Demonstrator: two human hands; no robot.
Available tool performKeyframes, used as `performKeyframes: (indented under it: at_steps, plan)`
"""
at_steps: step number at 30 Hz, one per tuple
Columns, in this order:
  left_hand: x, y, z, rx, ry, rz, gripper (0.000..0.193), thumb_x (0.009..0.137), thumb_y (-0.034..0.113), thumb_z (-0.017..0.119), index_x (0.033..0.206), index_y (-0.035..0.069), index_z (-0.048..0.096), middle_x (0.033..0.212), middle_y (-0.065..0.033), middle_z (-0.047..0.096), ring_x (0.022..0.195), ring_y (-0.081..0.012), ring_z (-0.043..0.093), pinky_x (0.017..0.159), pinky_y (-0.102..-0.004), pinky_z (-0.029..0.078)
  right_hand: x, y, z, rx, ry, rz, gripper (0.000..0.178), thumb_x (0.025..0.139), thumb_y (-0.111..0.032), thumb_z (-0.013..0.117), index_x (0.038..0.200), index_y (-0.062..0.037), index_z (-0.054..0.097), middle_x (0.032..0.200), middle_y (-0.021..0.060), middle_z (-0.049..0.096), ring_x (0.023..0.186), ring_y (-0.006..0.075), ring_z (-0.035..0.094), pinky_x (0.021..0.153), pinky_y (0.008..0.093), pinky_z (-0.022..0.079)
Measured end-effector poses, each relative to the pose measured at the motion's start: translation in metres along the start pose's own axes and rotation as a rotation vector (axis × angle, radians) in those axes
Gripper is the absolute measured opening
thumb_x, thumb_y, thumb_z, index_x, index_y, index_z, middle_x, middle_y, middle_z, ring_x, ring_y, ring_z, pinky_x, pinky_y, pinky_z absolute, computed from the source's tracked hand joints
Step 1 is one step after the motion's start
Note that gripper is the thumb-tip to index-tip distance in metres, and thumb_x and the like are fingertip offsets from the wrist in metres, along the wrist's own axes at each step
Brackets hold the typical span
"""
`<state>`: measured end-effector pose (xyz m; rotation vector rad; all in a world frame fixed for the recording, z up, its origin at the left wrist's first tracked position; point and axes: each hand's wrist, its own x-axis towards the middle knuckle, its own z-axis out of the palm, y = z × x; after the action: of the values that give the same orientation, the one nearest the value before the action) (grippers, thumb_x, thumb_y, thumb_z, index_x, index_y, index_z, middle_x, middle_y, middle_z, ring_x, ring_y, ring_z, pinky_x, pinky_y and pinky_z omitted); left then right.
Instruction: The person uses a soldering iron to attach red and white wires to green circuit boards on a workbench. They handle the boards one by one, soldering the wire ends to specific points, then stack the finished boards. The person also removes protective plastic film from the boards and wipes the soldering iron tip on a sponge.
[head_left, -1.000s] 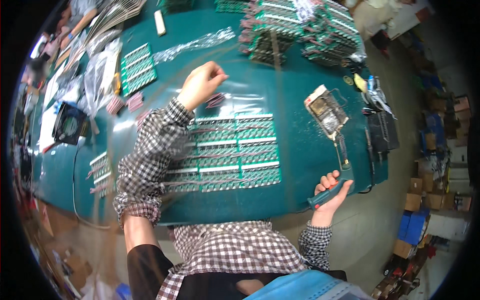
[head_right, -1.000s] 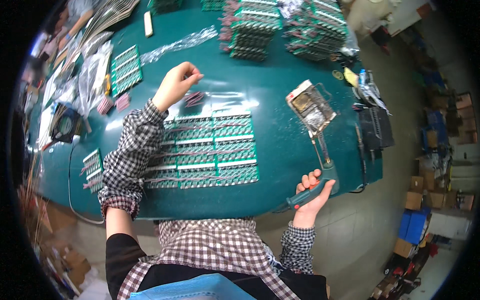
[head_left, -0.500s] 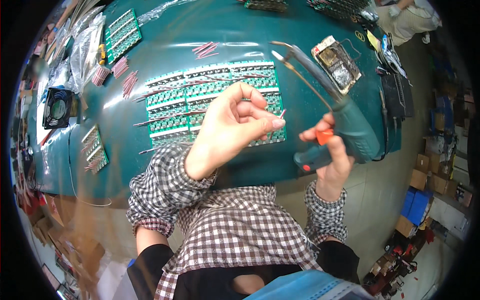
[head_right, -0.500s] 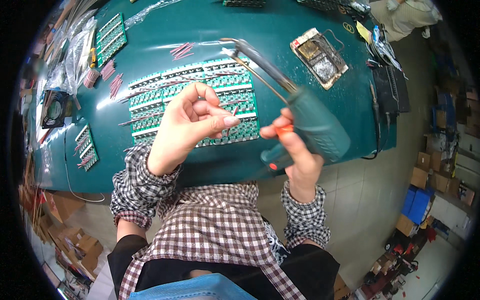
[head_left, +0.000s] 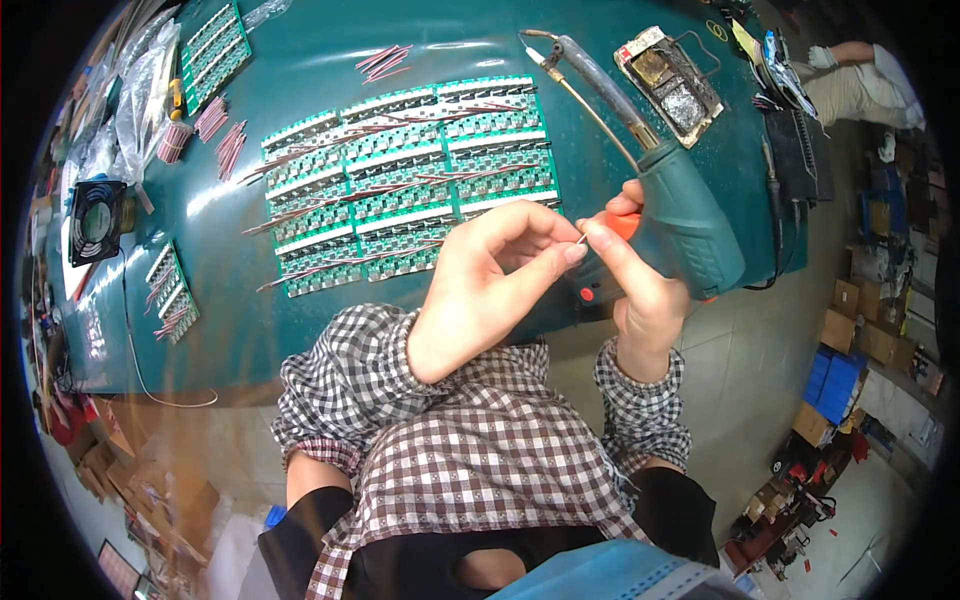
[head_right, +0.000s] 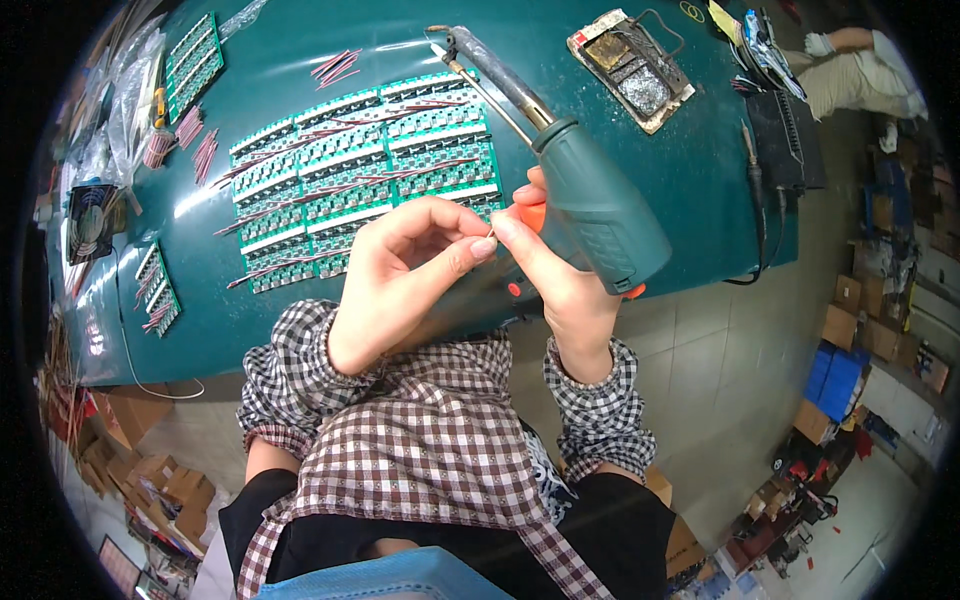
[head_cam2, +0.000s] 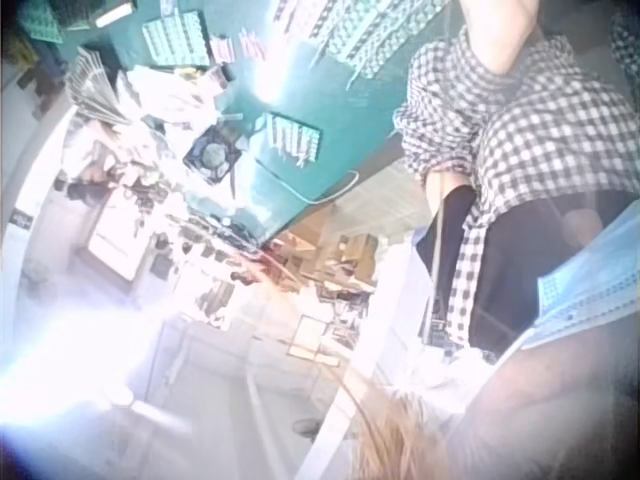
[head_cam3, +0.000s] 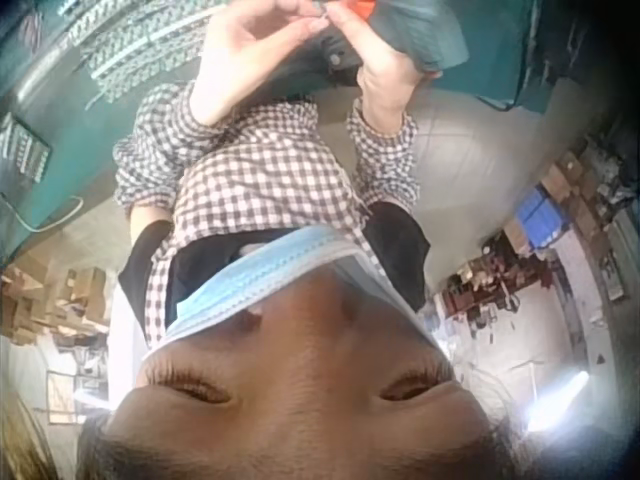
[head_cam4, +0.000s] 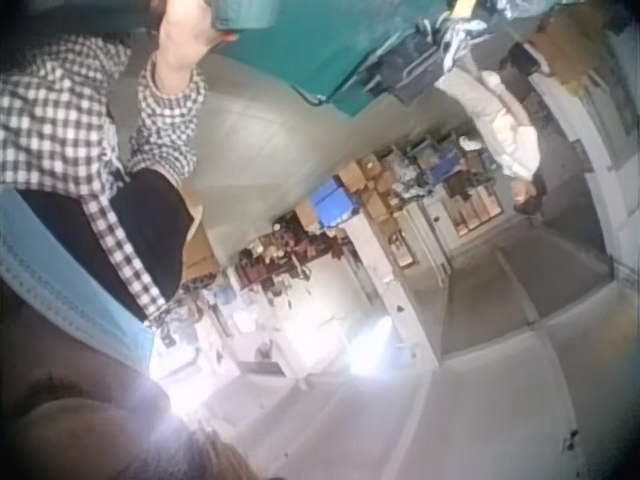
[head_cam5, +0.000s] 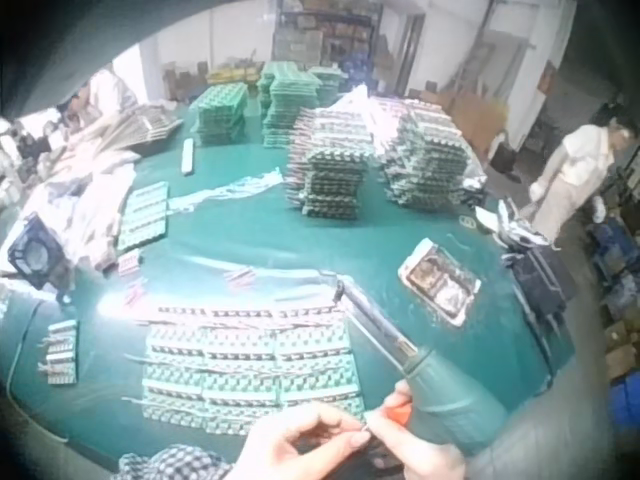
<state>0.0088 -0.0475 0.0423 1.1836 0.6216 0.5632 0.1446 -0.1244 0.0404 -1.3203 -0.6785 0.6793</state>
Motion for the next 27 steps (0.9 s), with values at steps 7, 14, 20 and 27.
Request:
performKeyframes:
  at_steps: [7, 14, 20, 27]
  plan:
    - [-0.005, -0.014, 0.017, -0.118, 0.125, -0.058, 0.013, 0.090, 0.011, 0.062, 0.096, 0.000, 0.057, 0.085, -0.0022, 0.061, 0.073, -0.0063, 0.057, 0.064, -0.0198, 0.048, -0.004, 0.005, 0.001, 0.026, 0.074, 0.000, 0.042, 0.076, 0.004, 0.072, 0.114, 0.0015, 0.055, 0.100, 0.0099, 0.060, 0.083, 0.0151, 0.061, 0.074, 0.0277, 0.052]
    - [-0.004, -0.014, 0.026, -0.267, 0.199, -0.084, 0.015, 0.090, 0.012, 0.062, 0.098, 0.001, 0.055, 0.085, -0.0020, 0.061, 0.071, -0.0056, 0.057, 0.059, -0.0181, 0.046, -0.009, 0.005, 0.005, 0.053, 0.120, 0.020, 0.043, 0.078, 0.006, 0.069, 0.117, 0.0021, 0.052, 0.105, 0.0111, 0.058, 0.085, 0.0166, 0.062, 0.075, 0.0281, 0.053]
    - [-0.005, -0.018, 0.024, -0.271, 0.218, -0.082, 0.015, 0.091, 0.013, 0.062, 0.098, 0.001, 0.056, 0.085, -0.0022, 0.061, 0.072, -0.0059, 0.057, 0.061, -0.0185, 0.046, -0.009, 0.007, 0.004, 0.103, 0.107, 0.040, 0.042, 0.080, 0.008, 0.066, 0.118, 0.0028, 0.050, 0.108, 0.0128, 0.057, 0.088, 0.0190, 0.063, 0.078, 0.0298, 0.053]
    - [-0.004, -0.018, 0.023, -0.239, 0.226, -0.105, 0.014, 0.091, 0.014, 0.061, 0.097, 0.002, 0.057, 0.082, -0.0024, 0.061, 0.071, -0.0067, 0.058, 0.061, -0.0194, 0.046, -0.008, 0.008, 0.004, 0.152, 0.092, 0.050, 0.041, 0.081, 0.008, 0.063, 0.119, 0.0035, 0.049, 0.107, 0.0130, 0.056, 0.089, 0.0201, 0.063, 0.079, 0.0316, 0.053]
